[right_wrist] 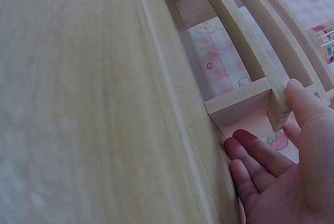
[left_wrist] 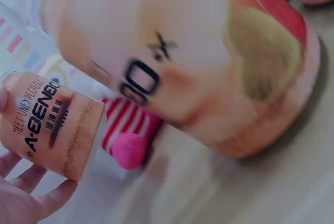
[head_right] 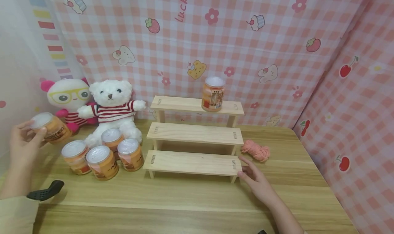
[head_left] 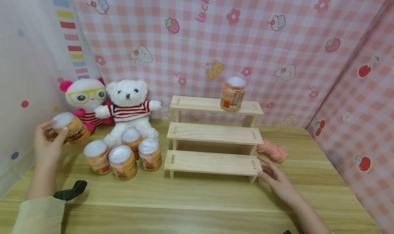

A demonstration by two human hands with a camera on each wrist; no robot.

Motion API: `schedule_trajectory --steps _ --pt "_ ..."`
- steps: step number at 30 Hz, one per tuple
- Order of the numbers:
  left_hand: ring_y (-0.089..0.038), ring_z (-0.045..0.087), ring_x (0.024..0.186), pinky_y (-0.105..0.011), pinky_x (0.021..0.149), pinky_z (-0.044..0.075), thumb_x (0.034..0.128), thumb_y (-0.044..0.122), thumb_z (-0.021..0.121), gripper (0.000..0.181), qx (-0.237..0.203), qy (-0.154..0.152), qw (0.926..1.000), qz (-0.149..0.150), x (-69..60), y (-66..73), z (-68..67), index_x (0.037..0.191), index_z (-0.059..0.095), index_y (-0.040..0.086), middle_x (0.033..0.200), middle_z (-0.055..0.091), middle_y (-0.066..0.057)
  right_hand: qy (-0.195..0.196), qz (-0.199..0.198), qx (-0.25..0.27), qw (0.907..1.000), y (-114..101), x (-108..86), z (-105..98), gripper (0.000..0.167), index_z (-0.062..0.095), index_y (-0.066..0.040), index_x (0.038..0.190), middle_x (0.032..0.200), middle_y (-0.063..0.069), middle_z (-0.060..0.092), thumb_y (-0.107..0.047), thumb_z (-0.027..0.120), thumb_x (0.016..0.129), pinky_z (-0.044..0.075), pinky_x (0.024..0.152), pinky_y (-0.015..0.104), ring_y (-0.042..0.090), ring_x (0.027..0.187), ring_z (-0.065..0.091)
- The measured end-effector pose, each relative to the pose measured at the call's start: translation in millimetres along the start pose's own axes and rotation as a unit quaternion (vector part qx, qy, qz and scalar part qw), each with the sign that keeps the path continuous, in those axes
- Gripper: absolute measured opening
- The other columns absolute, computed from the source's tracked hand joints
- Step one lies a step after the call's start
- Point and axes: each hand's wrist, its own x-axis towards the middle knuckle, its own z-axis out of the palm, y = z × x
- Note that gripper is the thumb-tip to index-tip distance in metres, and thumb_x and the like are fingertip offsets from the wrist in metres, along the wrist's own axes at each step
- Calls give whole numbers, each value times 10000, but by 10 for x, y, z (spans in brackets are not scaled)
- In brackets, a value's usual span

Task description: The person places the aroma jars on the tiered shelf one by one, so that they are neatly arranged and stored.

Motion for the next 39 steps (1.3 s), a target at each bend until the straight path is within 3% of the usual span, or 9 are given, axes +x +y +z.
schedule_trajectory --steps 7,10,15,23,26,33,39 --pt "-66 483 993 -54 710 443 911 -23 585 399 337 61 9993 170 -16 151 87 1227 492 201 1160 451 70 -15 -121 62 9999 -13 -7 9 507 287 65 1444 1246 363 491 -40 496 994 464 859 179 11 1077 538" --pt "-86 479 1048 -57 751 435 915 -12 588 400 347 -71 9989 312 -41 207 157 1245 480 187 1216 454 47 0 -118 59 9999 -9 -5 7 505 291 64 1442 1247 361 490 -42 498 993 467 856 180 8 1077 538" --pt "-98 479 1075 -72 792 439 916 -15 592 389 -33 -407 9981 457 -117 321 290 1239 470 165 1288 444 -7 7 -82 81 9999 3 1 -2 507 291 60 1445 1255 363 480 -48 497 995 469 856 180 1 1076 538" --pt "-109 482 1089 -90 815 446 918 2 601 371 -355 -948 9936 508 -293 524 500 1230 472 155 1226 472 -4 -11 6 48 10000 3 -2 -13 515 287 53 1452 1272 359 470 -68 499 998 459 864 173 -11 1087 527" --pt "-123 496 1084 -104 813 457 915 -15 600 351 -507 -1185 9895 646 -378 573 611 1210 493 140 1182 491 -5 -6 33 28 10000 -2 -4 -14 512 289 47 1453 1269 356 474 -69 497 1000 457 863 170 -10 1086 527" --pt "-101 533 944 -115 684 482 924 -31 578 334 -392 -1778 9777 1048 -605 681 919 1198 524 152 1166 508 1 16 155 -97 9998 -17 -10 -11 511 306 16 1458 1263 338 497 -91 506 1000 460 846 181 -7 1074 535" --pt "-139 508 1011 -150 720 485 939 -17 561 300 -455 -2367 9636 1154 -730 782 1178 1192 514 137 1233 472 -26 15 241 -110 9996 -24 -3 -7 515 306 1 1463 1267 330 500 -103 507 1001 459 846 186 0 1074 535"
